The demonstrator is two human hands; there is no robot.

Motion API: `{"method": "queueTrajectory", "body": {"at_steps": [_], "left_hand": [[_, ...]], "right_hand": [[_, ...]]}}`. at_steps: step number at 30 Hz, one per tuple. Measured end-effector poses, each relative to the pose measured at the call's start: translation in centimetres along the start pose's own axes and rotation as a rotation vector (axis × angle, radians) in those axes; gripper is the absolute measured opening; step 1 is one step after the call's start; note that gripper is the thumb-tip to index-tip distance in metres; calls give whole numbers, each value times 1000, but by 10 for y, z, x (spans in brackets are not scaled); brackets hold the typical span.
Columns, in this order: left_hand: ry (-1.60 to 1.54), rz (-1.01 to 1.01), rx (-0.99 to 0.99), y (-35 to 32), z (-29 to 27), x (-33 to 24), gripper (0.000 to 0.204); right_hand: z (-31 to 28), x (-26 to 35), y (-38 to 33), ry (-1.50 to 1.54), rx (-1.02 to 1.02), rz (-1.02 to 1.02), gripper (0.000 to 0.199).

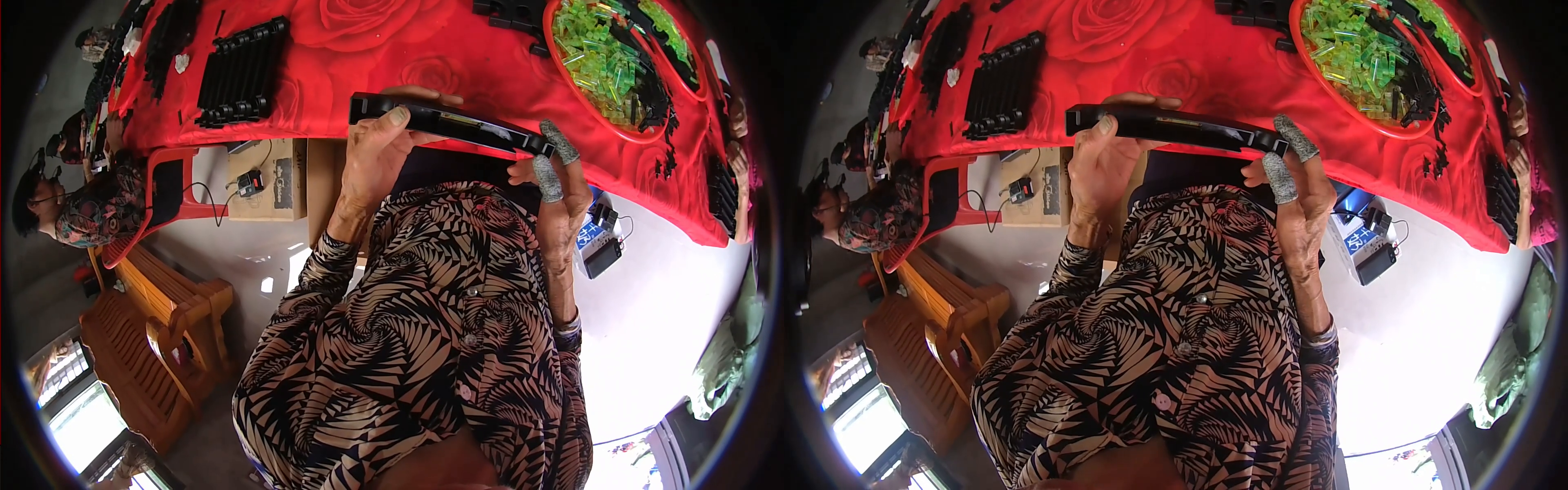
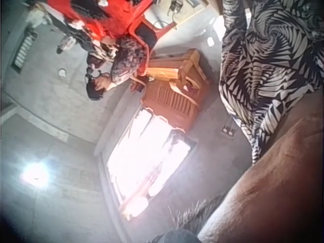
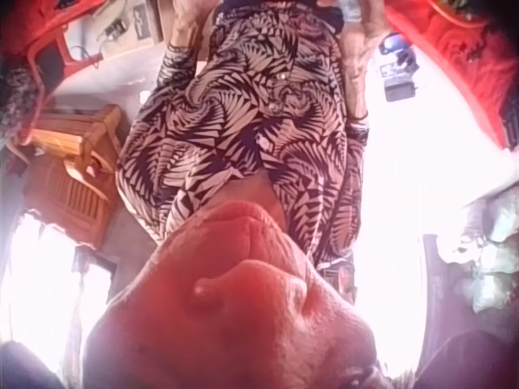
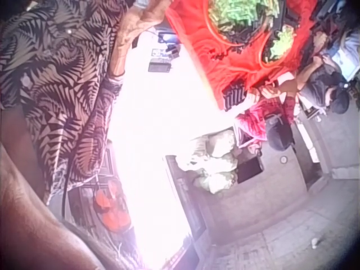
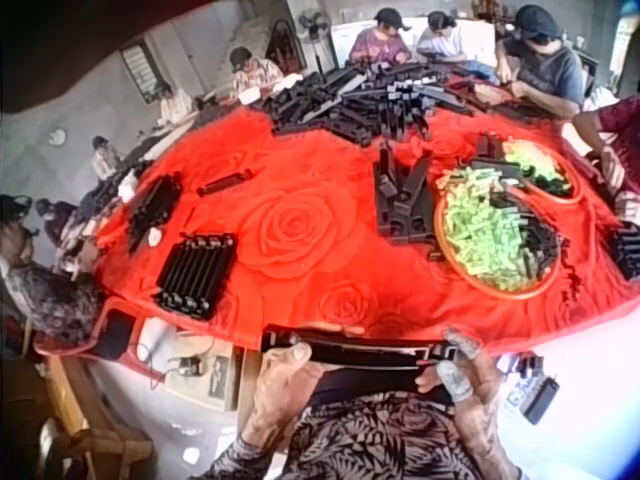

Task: Using a small piece of abrasive or cleaning material to wipe down and clean plastic components for manufacturing.

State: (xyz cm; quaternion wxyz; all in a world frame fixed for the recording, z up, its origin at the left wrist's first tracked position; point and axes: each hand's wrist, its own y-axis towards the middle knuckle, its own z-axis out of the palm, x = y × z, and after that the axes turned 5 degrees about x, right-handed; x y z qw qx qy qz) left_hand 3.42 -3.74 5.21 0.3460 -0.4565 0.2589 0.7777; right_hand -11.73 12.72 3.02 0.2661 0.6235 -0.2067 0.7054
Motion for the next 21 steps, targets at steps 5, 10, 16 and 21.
{"method": "queueTrajectory", "body": {"at_steps": [5, 10, 16, 21], "left_hand": [[-47, -5, 4, -1, -5, 6, 51], [-85, 1, -1, -3, -11, 13, 48], [-97, -2, 3, -3, -12, 15, 44], [-105, -25, 28, -2, -9, 15, 44]], "right_hand": [[-3, -2, 1, 27, 18, -5, 38], [-6, -6, 1, 61, 32, -7, 37], [-7, -8, 2, 43, 34, -18, 37], [-7, -8, 2, 84, -37, 6, 35]]}}
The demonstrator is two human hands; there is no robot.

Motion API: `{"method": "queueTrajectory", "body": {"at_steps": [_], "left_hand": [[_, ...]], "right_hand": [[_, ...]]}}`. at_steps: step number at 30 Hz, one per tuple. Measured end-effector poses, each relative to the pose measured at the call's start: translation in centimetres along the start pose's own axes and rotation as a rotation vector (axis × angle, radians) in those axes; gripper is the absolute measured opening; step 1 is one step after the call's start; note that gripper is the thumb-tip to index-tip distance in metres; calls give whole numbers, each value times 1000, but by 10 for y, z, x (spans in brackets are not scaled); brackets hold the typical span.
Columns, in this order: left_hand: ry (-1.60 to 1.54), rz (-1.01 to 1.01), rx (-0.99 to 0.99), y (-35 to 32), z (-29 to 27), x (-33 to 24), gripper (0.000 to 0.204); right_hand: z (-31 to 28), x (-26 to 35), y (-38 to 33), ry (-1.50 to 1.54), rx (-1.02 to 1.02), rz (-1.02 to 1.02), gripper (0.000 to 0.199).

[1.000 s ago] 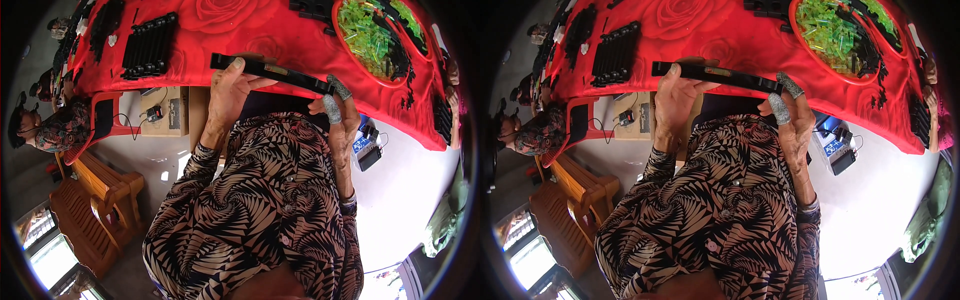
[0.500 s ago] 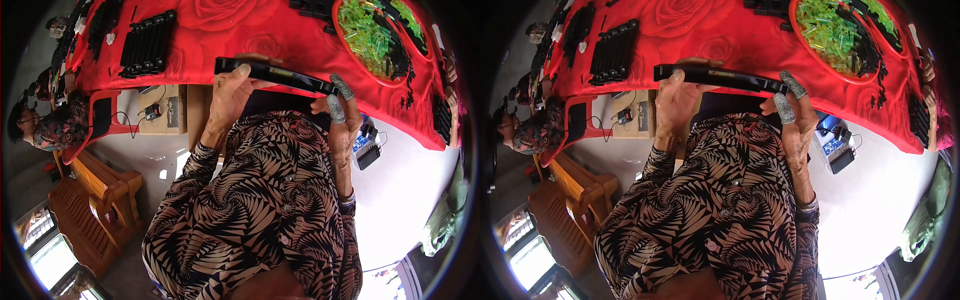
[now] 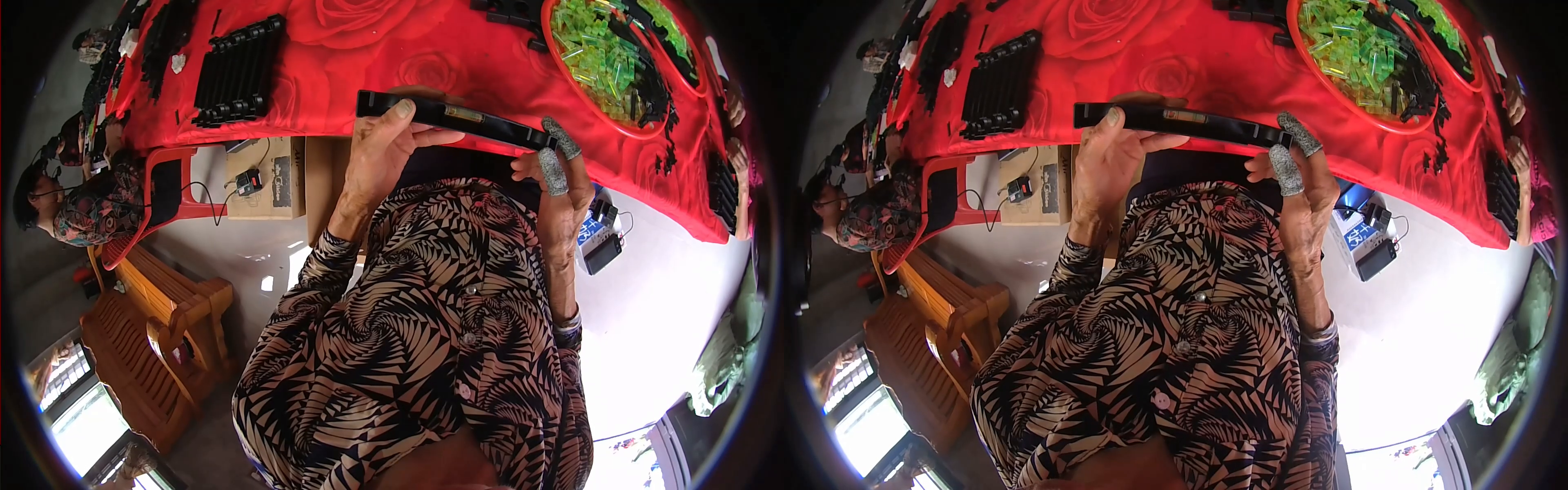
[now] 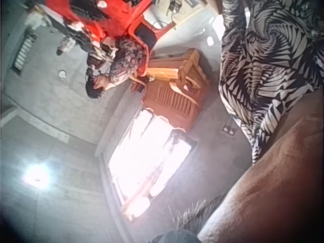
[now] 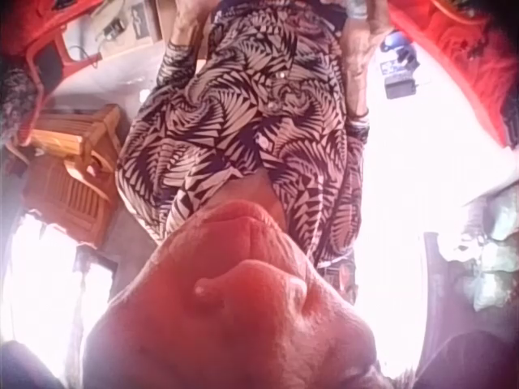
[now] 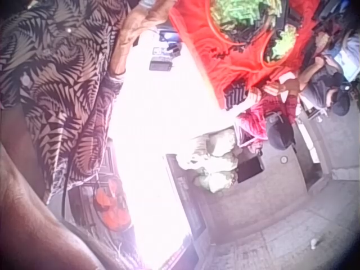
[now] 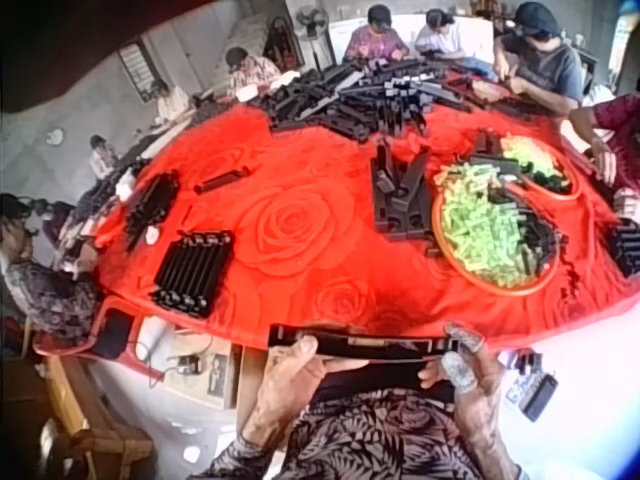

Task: Using a small piece of abrasive or cleaning material to wipe down and clean plastic components for manufacturing.

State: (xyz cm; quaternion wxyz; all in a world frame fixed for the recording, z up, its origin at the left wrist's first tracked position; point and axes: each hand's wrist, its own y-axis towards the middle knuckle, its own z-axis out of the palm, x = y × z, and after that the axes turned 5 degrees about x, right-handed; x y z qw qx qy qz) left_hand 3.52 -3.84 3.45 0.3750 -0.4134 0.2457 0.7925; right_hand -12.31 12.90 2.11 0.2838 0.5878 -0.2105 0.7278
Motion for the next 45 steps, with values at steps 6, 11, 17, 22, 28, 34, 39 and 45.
{"method": "queueTrajectory", "body": {"at_steps": [6, 11, 17, 22, 28, 34, 39, 45], "left_hand": [[25, -48, -30, 1, -1, 0, 49], [36, -51, -35, 0, 0, 0, 48], [-3, -81, -109, 2, 5, -2, 53], [131, -150, -67, 2, 4, -3, 58], [158, -158, -54, 3, 4, -2, 59], [178, -117, -25, 2, 4, 1, 62], [51, -44, 298, -5, 20, -7, 51], [-28, -322, 273, -6, 31, -9, 51]], "right_hand": [[-4, -3, -1, 34, 24, 15, 33], [-4, -4, 0, 5, 34, 9, 33], [-1, -2, -2, 42, 14, 32, 34], [0, -4, -1, 31, 36, 15, 35], [0, -3, 0, 19, 15, 39, 37], [1, -3, 1, 27, 5, 49, 38], [-6, -6, 5, 281, -37, 28, 37], [-23, -5, 13, 451, -62, 48, 33]]}}
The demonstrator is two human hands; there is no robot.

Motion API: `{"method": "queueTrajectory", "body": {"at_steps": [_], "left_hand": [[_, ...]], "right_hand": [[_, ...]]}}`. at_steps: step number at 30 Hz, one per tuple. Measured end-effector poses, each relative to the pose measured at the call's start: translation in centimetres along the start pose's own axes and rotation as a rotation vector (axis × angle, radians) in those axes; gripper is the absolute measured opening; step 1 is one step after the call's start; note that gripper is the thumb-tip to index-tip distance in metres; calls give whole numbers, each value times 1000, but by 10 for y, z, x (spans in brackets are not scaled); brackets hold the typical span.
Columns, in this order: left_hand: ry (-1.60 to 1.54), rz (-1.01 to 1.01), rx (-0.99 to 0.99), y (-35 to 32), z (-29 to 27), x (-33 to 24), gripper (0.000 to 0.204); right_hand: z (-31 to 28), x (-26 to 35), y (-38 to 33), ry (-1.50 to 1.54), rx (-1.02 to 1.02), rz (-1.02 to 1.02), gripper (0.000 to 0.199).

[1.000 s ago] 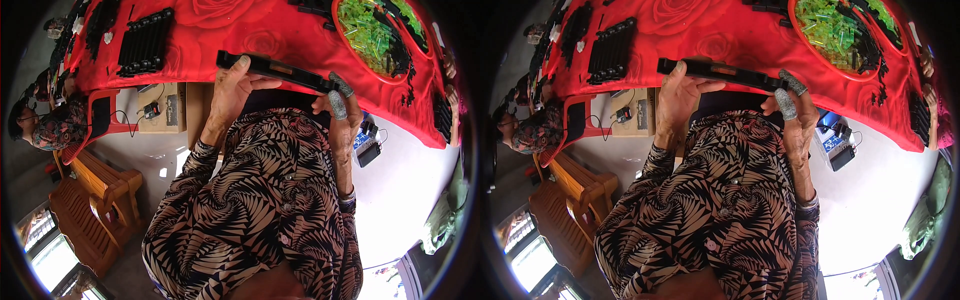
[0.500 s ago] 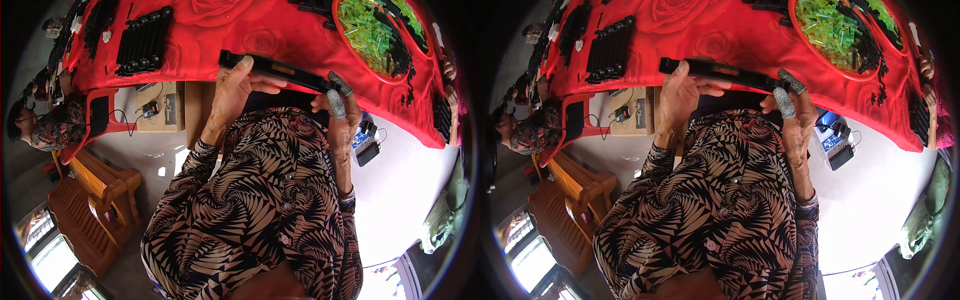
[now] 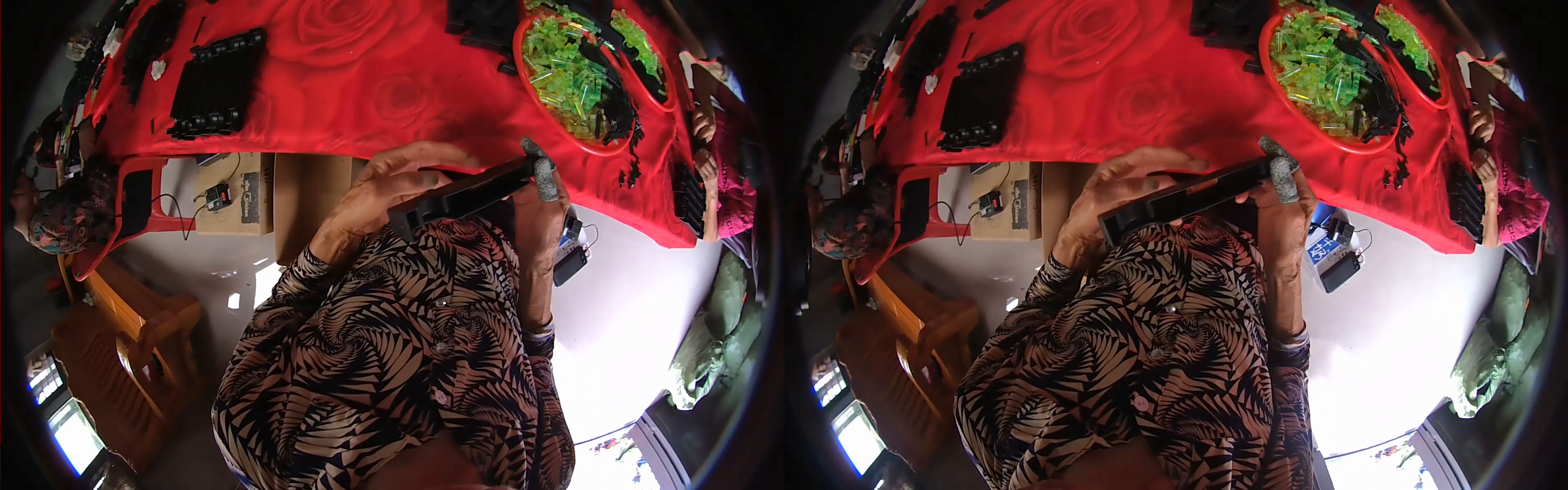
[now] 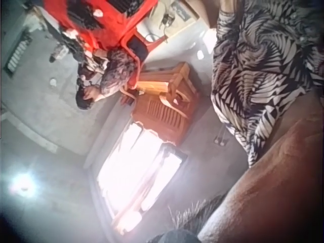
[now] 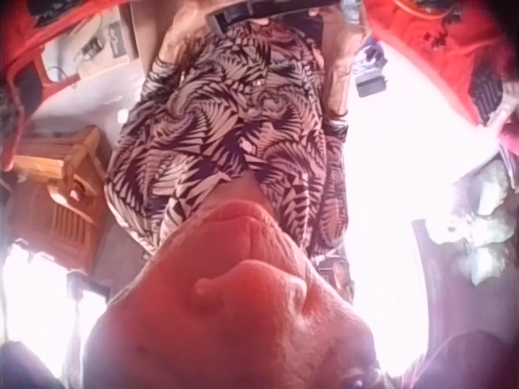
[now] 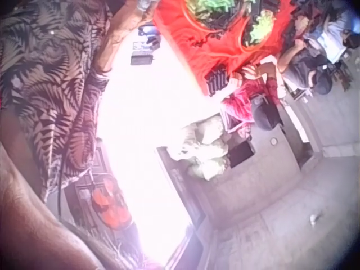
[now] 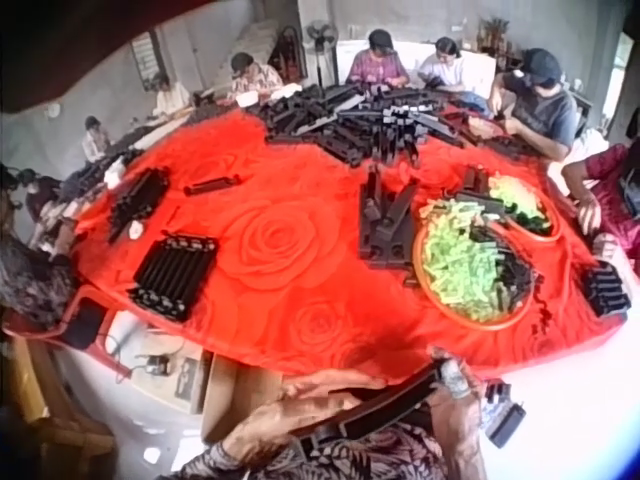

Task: Using a small piece of abrasive or cleaning material to wipe down and clean plastic components for manufacturing.

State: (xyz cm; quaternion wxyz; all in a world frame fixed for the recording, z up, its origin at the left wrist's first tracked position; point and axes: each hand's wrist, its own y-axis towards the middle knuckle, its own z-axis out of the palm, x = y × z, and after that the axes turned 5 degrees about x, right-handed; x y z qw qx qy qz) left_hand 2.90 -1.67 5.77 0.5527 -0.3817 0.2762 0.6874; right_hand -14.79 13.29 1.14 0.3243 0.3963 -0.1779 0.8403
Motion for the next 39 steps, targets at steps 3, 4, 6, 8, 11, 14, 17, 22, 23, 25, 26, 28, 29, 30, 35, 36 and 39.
{"method": "queueTrajectory", "body": {"at_steps": [3, 4, 6, 8, 11, 14, 17, 22, 23, 25, 26, 28, 29, 30, 35, 36, 39], "left_hand": [[-51, -232, -17, 7, 0, 5, 49], [-153, -366, 31, 9, 1, 6, 48], [-206, -334, 69, 7, 6, 7, 48], [-61, -346, 69, 10, 4, 16, 47], [-173, -305, 25, 10, -1, 33, 45], [-326, -211, -102, 12, -4, 36, 42], [-291, -136, -266, 10, -4, 40, 40], [-252, -102, -278, 9, -2, 43, 39], [-245, -126, -281, 10, -1, 43, 40], [-246, -146, -308, 8, 0, 45, 40], [-257, -157, -301, 8, -2, 46, 41], [-271, -175, -328, 6, -4, 48, 42], [-261, -193, -294, 9, -4, 46, 43], [-253, -213, -264, 11, -6, 47, 45], [-280, -180, -256, 16, -7, 50, 44], [-285, -177, -278, 16, -8, 51, 44], [-236, -196, -314, 15, -6, 51, 46]], "right_hand": [[5, 8, 2, -168, 36, 9, 32], [6, 13, 4, -230, 89, 7, 32], [11, 20, 9, -445, 154, -14, 31], [13, 28, 13, -550, 206, -7, 36], [10, 33, 17, -742, 141, -43, 42], [-8, 41, 21, -845, 18, -161, 38], [-32, 60, 33, -1169, -192, -387, 20], [-73, 82, 80, -1572, -316, -692, 12], [-76, 84, 89, -1692, -280, -706, 9], [-63, 83, 96, -1877, -231, -631, 8], [-57, 85, 99, -1871, -216, -624, 8], [-54, 83, 103, -2128, -156, -514, 12], [-60, 84, 104, -2107, -145, -508, 16], [-58, 86, 107, -2162, -206, -367, 16], [-51, 97, 113, -2164, -94, -336, 19], [-45, 95, 114, -2185, -142, -278, 20], [-33, 91, 113, -2222, -201, -180, 22]]}}
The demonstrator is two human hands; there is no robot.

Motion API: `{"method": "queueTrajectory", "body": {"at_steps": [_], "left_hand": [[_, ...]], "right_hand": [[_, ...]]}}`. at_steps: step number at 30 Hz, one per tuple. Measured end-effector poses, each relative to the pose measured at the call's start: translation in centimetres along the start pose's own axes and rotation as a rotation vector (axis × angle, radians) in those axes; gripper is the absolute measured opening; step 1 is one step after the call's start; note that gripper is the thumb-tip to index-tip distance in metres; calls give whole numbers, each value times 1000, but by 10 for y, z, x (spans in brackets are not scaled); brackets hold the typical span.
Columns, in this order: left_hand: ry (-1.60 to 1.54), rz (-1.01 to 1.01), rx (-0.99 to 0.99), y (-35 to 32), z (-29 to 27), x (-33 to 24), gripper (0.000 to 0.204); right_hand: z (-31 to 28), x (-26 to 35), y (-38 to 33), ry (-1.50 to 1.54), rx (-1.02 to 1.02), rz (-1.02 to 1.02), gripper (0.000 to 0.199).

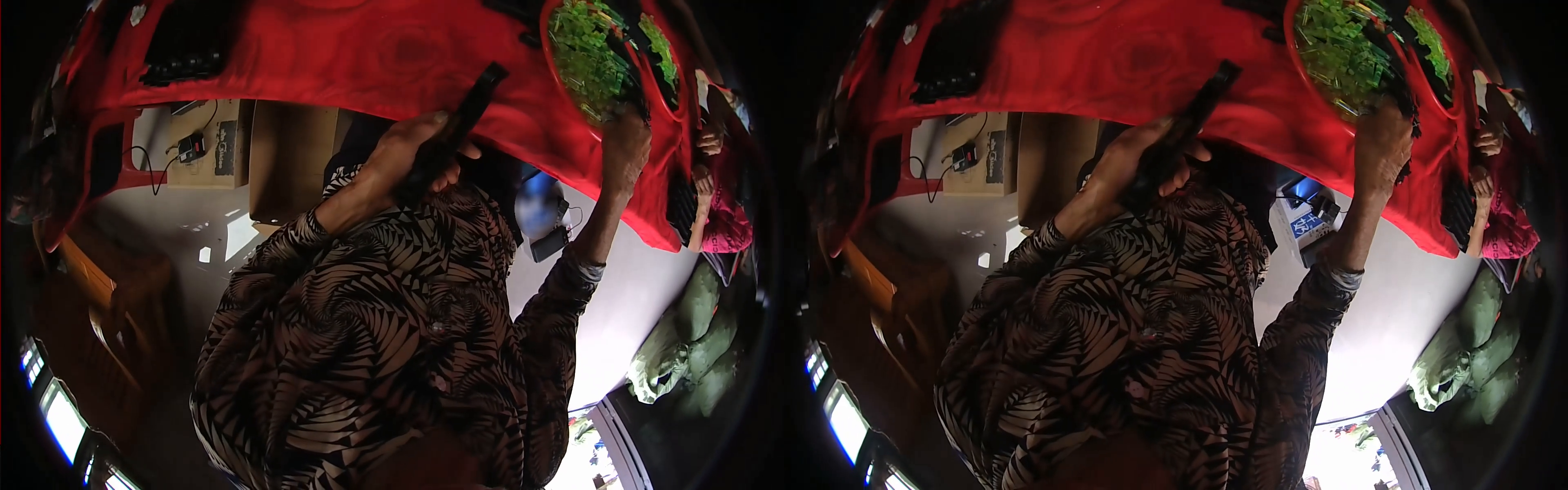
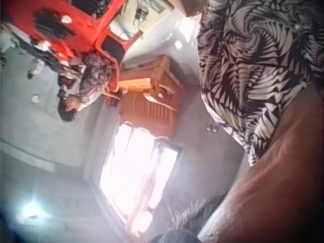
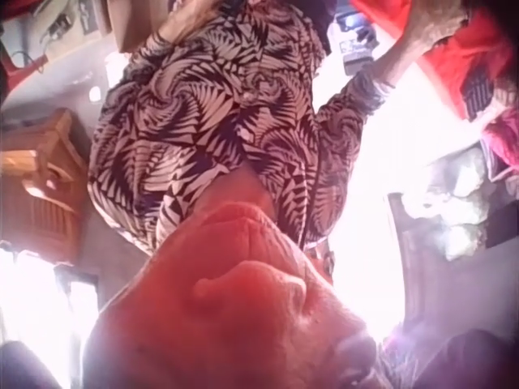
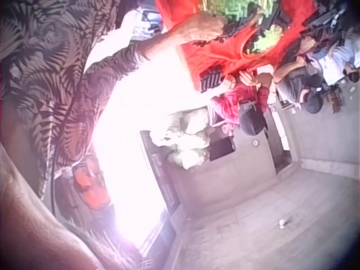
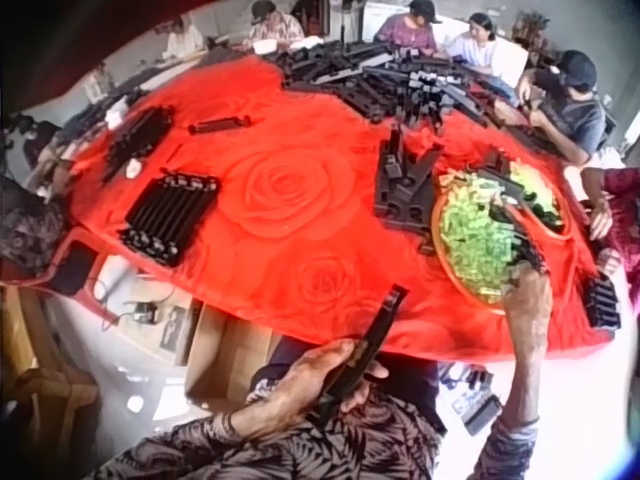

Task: Using a small piece of abrasive or cleaning material to wipe down and clean plastic components for manufacturing.

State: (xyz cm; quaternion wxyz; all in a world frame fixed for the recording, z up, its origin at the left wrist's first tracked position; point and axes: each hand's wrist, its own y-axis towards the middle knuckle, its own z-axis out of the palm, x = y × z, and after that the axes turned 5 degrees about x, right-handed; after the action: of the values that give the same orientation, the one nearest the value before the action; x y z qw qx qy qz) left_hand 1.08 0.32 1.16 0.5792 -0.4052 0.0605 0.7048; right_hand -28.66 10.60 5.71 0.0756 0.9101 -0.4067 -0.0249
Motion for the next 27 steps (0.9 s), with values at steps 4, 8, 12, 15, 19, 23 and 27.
{"method": "queueTrajectory", "body": {"at_steps": [4, 8, 12, 15, 19, 23, 27], "left_hand": [[47, -1, -23, -2, 1, 0, 44], [80, 10, -14, -4, 2, 1, 43], [125, 32, -14, -5, 3, -1, 42], [114, 53, -26, -5, 4, 1, 42], [73, 81, 7, -2, -2, 4, 44], [-109, 66, 162, 0, -7, 7, 51], [-335, 69, 357, 6, -13, 8, 47]], "right_hand": [[6, -1, 0, -45, -2, -1, 21], [7, -9, 1, 64, -50, -50, 21], [2, -6, 0, 113, 14, 69, 26], [11, -17, 0, 148, -17, 83, 27], [16, -19, -4, 91, -156, 87, 21], [22, -20, -8, 115, -375, 16, 15], [23, -26, -12, 86, -379, 2, 14]]}}
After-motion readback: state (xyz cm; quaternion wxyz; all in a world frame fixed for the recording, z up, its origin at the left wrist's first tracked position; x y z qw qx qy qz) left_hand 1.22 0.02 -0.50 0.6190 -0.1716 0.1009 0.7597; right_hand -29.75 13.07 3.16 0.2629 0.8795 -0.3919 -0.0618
